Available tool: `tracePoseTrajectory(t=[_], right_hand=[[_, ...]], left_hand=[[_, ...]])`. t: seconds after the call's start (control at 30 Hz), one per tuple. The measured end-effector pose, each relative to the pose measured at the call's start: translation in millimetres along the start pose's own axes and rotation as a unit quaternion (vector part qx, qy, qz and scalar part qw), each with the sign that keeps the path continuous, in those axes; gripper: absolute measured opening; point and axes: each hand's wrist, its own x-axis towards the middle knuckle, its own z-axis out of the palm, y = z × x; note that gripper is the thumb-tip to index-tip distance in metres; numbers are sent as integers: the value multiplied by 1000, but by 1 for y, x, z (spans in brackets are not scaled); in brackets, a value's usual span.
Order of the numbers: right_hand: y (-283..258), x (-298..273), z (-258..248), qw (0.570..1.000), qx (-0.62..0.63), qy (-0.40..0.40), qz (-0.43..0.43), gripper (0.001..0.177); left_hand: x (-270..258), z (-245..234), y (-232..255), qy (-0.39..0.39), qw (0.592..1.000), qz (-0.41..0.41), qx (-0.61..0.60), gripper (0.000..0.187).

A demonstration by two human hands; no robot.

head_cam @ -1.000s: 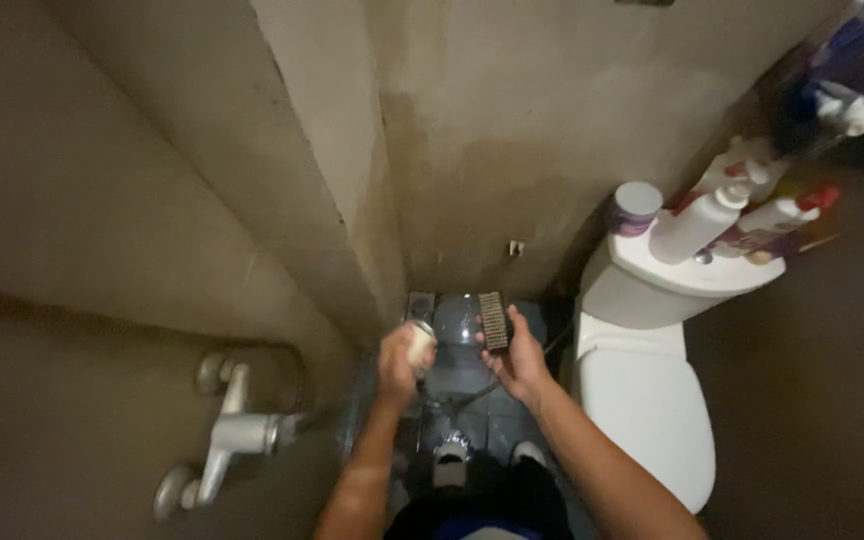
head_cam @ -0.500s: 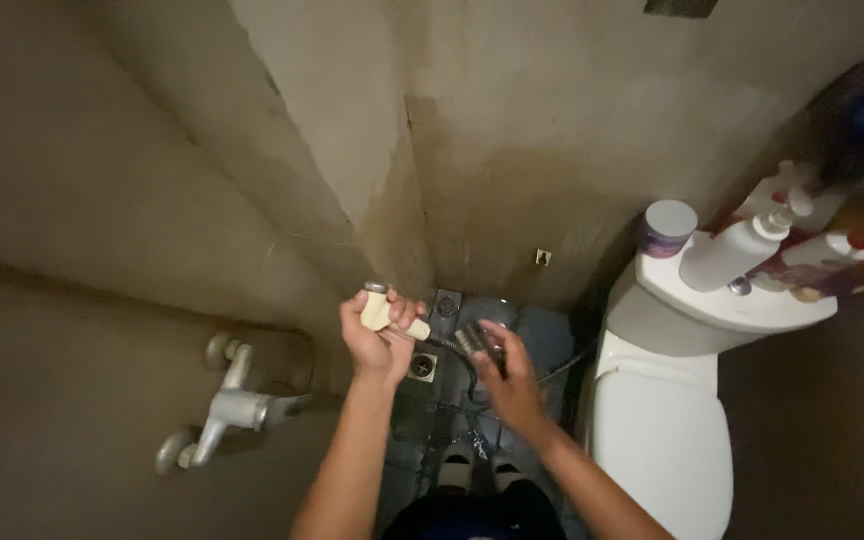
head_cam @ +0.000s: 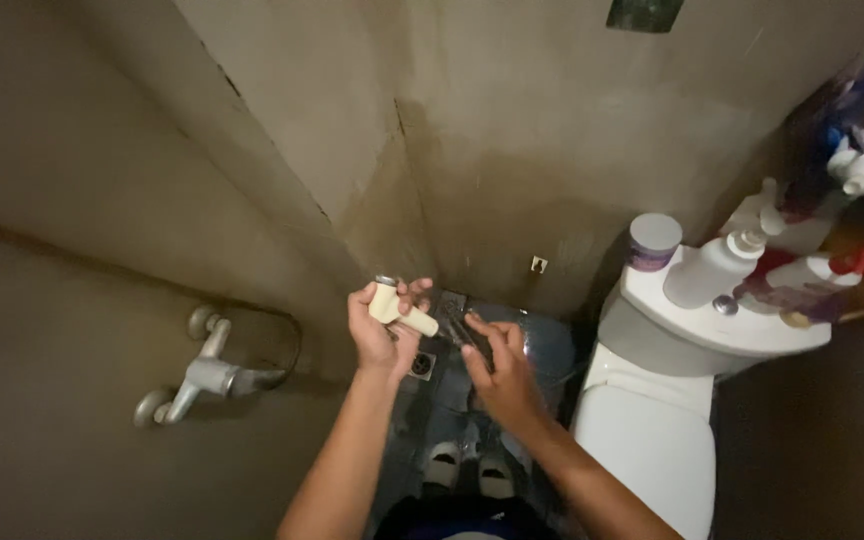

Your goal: The person scrubs the inside of a toilet bowl with a toilet brush, then uses a handheld bidet sprayer to rinse the bowl and the brush. The person closes the toilet lid and continues rinsing the brush and the floor area around the toilet.

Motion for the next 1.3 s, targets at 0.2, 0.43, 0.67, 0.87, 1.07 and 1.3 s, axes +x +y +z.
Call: tracePoseTrajectory(t=[0.2,0.43,0.67,0.87,1.07,1.3], right_hand=[[-12,1,-11,1000,27,15,-7,41],[8,-1,-11,999,12,34,-13,41],[2,3,-16,1000,17,19,7,41],[-11,2,-17,1000,6,4,15,41],[-6,2,-9,999,20,34,-25,41],[-11,-2,3,998,45,26,-21,42]], left_hand=[[-8,9,-7,0,999,22,27,39],[-10,8,-21,27,999,38,14,28],[-12,1,-23,6,999,13,33,33],[-11,-5,-23,-18,998,40,37,29],[-14,3,-10,-70,993,84,52,35],[-11,-5,-6,-142,981,129,32,35]])
